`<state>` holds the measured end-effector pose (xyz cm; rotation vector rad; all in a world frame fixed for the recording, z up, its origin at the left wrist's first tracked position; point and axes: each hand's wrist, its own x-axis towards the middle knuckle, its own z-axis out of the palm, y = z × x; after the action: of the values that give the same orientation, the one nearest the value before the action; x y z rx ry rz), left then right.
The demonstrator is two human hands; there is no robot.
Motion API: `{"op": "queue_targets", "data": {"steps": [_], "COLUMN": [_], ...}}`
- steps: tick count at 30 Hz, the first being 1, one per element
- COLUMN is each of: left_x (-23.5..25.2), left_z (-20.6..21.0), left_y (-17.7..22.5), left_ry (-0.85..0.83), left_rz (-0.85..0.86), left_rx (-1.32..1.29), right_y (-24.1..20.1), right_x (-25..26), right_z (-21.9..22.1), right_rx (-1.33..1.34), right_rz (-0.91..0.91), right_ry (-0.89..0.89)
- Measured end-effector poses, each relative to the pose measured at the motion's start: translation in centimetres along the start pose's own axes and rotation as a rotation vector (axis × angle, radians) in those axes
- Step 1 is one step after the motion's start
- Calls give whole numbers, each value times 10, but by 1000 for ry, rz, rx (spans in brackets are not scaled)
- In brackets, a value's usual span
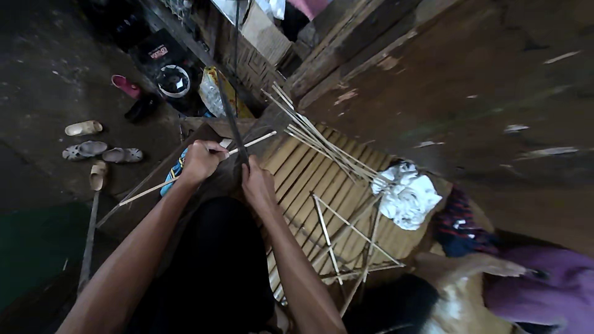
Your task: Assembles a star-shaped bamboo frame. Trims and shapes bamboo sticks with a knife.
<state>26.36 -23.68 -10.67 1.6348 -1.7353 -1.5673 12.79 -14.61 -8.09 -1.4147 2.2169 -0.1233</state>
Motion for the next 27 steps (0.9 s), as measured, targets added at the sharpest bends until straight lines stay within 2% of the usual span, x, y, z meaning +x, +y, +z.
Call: {"op": "queue_targets", "data": {"steps": [8, 14, 17, 19, 21, 25, 27], "left_x": [2, -4, -5, 6, -4, -9, -6], "left_z": [0, -7, 4, 3, 5, -5, 0], "left_y": [-6, -1, -15, -14, -11, -2, -12], "left_ry": [1, 71, 66, 87, 65, 122, 100], "left_rz": [42, 209, 145, 160, 142, 245, 229], "left_rx": [-14, -62, -43, -33, -21, -44, 4], "right_y": [-10, -17, -13, -18, -16, -21, -17], "right_x": [0, -5, -2, 8, -1, -3, 0], "right_z": [-5, -21, -9, -12, -13, -23, -11], "right_rx": [-39, -80, -98, -112, -124, -132, -133], "right_rz": [50, 6, 69, 71, 69, 11, 38], "right_ry": [-98, -26, -160, -180, -158, -61, -131]}}
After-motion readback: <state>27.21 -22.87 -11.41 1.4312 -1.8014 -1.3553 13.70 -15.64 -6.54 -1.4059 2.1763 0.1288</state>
